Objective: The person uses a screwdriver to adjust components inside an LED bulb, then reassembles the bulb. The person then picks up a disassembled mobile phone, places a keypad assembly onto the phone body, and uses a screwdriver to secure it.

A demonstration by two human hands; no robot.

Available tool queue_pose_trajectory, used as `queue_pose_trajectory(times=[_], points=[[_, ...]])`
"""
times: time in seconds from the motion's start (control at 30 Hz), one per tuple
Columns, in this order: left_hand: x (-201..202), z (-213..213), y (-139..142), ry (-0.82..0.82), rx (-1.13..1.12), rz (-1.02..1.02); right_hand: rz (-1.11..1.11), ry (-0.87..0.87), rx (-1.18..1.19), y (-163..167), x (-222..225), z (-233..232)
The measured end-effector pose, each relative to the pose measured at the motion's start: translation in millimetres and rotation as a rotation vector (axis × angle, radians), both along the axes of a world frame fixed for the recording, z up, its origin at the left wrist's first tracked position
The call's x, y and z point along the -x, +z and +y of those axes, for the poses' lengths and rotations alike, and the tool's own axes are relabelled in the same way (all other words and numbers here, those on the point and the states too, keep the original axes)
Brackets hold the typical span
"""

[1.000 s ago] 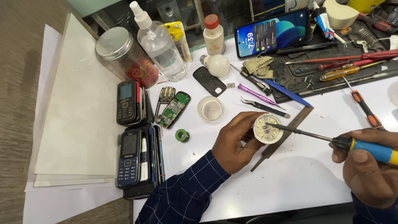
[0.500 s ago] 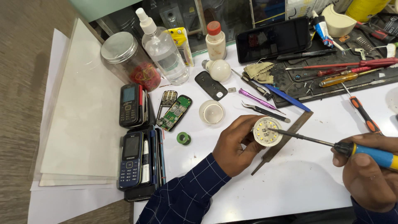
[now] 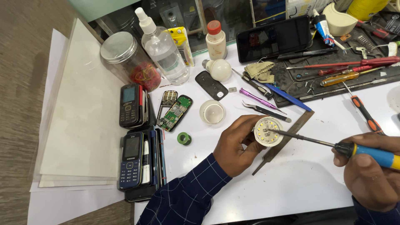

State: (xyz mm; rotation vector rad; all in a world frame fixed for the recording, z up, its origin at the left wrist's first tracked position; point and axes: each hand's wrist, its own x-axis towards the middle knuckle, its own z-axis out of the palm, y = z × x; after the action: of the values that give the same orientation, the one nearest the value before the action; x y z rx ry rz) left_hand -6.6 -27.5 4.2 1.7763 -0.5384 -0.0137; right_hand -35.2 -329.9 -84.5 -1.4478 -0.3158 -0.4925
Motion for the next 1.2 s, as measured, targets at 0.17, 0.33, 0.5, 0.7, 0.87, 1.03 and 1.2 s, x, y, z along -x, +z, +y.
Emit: queue_pose_trajectory(times=[0.17, 0.33, 0.5, 0.7, 0.87, 1.03, 1.2], points=[[-0.5, 0.3, -0.8, -0.003, 0.008, -0.007, 0.026, 0.043, -0.072, -5.8, 1.7, -4.7], [-0.8, 1.3, -1.3, 0.004, 0.006, -0.005, 0.061, 0.057, -0.05, -10.2, 1.8, -10.3], [-0.8, 0.7, -1.5, 0.003, 0.012, -0.015, 0.058, 0.093, -0.034, -8.8, 1.4, -12.3], [-0.8, 0.7, -0.8, 0.002, 0.01, -0.009, 0.045, 0.096, -0.005, -7.5, 1.3, -12.4], [-0.8, 0.7, -0.3, 0.004, 0.01, -0.018, 0.048, 0.106, -0.001, -8.7, 1.2, -13.3], [-1.0, 0.8, -0.6, 0.012, 0.006, -0.014, 0.05, 0.064, 0.039, -6.9, 0.7, -12.2], [-1.6, 0.5, -1.1, 0.008, 0.002, -0.008, 0.049, 0.085, 0.057, -1.9, 2.2, -10.5]])
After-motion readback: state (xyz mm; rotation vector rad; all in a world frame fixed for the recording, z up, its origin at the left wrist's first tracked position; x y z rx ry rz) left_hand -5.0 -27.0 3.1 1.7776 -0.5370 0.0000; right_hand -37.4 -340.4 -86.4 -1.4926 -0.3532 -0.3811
